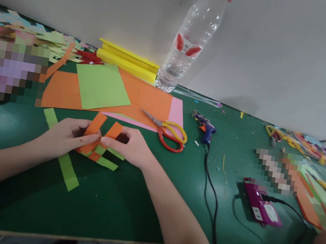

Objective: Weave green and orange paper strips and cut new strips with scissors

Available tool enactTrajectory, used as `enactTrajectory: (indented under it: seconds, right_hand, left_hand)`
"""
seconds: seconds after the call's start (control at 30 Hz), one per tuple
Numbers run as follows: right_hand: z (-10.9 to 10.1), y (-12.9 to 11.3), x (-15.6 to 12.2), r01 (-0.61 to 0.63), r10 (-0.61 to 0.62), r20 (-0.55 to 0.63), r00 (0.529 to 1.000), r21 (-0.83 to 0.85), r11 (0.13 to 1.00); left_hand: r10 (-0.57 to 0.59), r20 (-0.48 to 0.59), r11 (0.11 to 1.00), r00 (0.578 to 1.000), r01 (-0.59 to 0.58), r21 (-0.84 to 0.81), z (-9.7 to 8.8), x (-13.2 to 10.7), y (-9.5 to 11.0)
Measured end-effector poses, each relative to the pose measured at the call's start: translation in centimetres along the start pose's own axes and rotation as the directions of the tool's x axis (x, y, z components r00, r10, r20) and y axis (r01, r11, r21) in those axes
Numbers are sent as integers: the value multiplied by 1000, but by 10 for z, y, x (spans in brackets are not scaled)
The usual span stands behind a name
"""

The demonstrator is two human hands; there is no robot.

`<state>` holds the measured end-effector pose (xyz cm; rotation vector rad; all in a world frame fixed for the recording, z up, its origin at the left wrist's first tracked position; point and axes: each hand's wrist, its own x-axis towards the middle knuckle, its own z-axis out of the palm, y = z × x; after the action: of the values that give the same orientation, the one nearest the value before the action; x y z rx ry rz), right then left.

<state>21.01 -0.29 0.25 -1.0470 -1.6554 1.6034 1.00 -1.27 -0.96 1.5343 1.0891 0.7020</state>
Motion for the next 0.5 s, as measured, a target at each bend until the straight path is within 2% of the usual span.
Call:
enactTrajectory:
  seconds: [0.13,0.23,0.5]
  right_hand:
    - [-6,0,3,-43,45,-89,995,23,999]
    - [-7,1,4,-62,65,-114,991,28,998]
    - [-3,7,1,-27,28,-16,999,22,999]
  left_hand:
    - [-23,-81,997,996,17,-78,0,0,-2]
    - [-29,-127,991,991,12,-133,-1,0,-1]
    - [24,-75,995,997,-31,-95,-1,-1,2]
